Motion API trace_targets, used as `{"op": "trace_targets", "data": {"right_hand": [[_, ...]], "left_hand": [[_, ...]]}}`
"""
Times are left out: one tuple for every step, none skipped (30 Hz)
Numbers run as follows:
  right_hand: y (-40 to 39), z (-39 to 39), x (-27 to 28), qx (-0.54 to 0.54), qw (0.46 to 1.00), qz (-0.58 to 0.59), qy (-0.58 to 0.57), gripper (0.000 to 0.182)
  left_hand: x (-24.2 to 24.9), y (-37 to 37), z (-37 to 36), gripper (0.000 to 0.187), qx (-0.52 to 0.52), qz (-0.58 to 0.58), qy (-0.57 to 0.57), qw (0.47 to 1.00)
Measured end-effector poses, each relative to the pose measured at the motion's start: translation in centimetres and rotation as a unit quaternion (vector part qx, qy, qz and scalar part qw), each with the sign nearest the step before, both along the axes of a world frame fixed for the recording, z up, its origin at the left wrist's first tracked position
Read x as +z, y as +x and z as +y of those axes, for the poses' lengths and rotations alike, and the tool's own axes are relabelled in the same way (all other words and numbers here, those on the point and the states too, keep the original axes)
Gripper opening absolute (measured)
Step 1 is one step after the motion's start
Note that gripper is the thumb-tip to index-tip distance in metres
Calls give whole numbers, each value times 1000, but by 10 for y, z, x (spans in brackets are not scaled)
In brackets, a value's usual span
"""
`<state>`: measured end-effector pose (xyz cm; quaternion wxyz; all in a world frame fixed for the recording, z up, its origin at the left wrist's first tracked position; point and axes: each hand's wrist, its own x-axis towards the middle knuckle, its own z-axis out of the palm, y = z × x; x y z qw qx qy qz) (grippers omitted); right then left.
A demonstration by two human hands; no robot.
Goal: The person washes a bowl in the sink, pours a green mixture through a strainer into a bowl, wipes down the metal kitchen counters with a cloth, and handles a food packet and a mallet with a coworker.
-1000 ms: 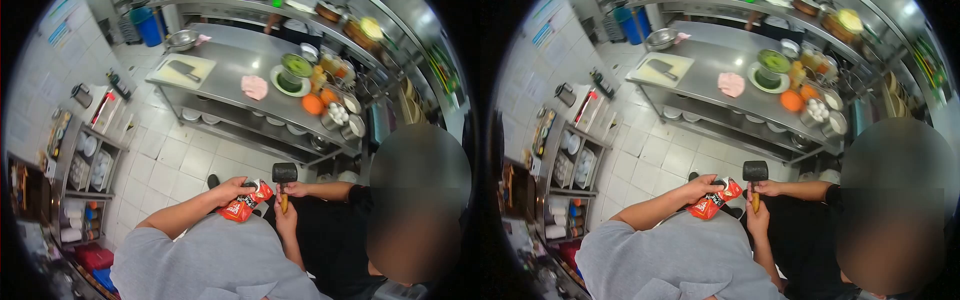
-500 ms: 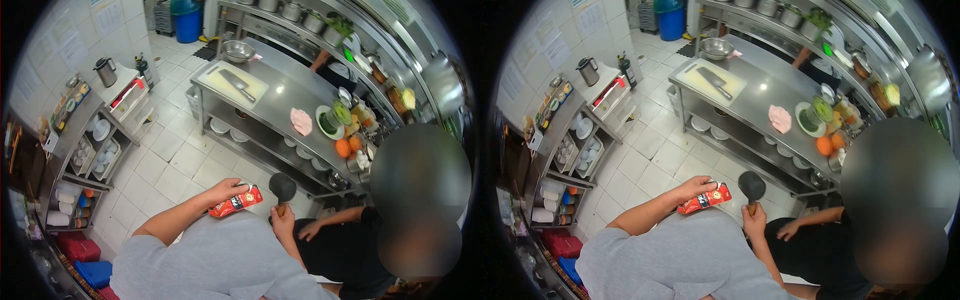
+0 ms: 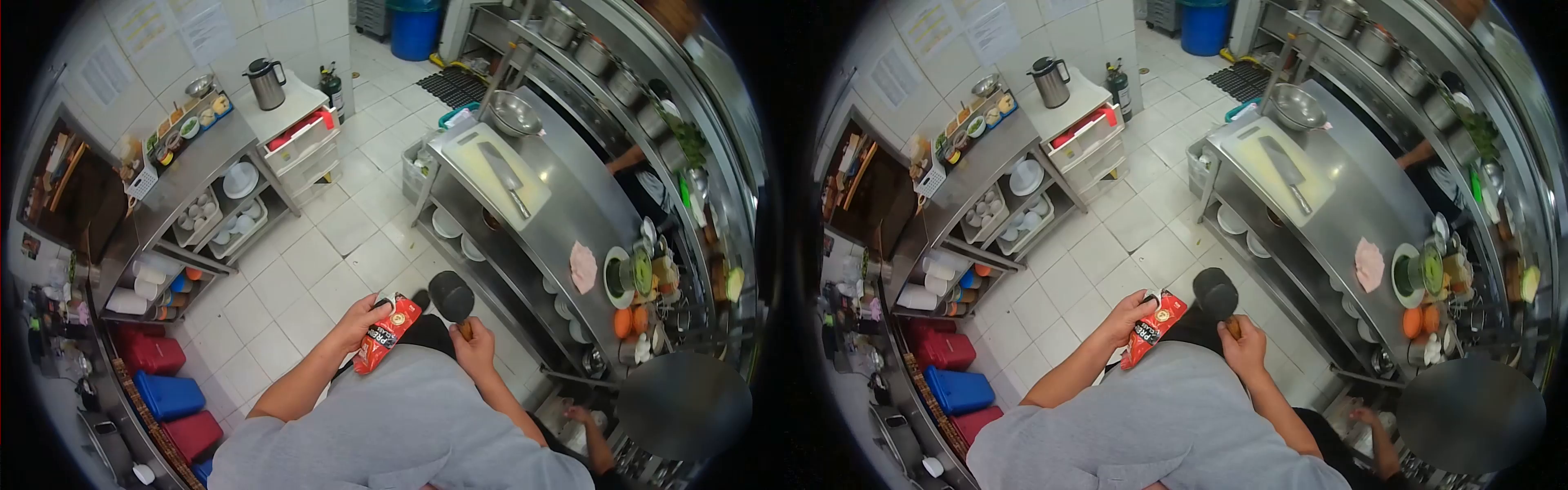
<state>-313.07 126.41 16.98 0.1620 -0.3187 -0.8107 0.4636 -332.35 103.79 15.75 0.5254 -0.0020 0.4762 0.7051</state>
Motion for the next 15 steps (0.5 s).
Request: {"op": "trace_targets", "data": {"right_hand": [[-17,2,-3,22,1000,8,4,21],[-34,5,-13,45,999,3,16,21],[-53,10,-16,56,998,3,15,21],[-76,17,-19,74,997,-7,-11,21],[-98,23,-21,92,995,-17,-37,22],[-124,30,-19,98,994,-7,-48,22],[-149,37,-14,101,994,3,-49,22],[-175,45,-8,111,991,13,-72,23],[-202,58,-1,119,988,25,-92,23],[-226,69,1,131,990,41,-34,23],[-249,75,6,120,991,52,-34,23],[-271,80,15,131,988,80,-34,23],[-292,88,23,144,983,108,-30,24],[-311,96,30,156,980,112,-46,25],[-330,105,35,184,975,103,-65,26]], "left_hand": [[-3,-7,1,55,27,-1,-1,1000],[-6,-14,3,59,48,8,-10,999],[-4,-23,6,59,60,8,-11,998],[0,-35,9,62,95,14,-22,995],[4,-48,13,66,130,22,-34,991],[1,-65,14,66,138,29,-35,989],[-1,-87,13,67,116,60,-21,991],[-1,-111,15,68,86,93,-7,992],[4,-132,22,68,78,107,-3,991],[10,-148,27,64,88,96,-14,991],[17,-168,31,61,96,86,-25,991],[35,-187,39,64,62,92,-1,994],[41,-209,48,64,52,103,2,993],[43,-229,55,84,12,152,-15,988],[42,-245,56,105,-24,197,-34,979]]}}
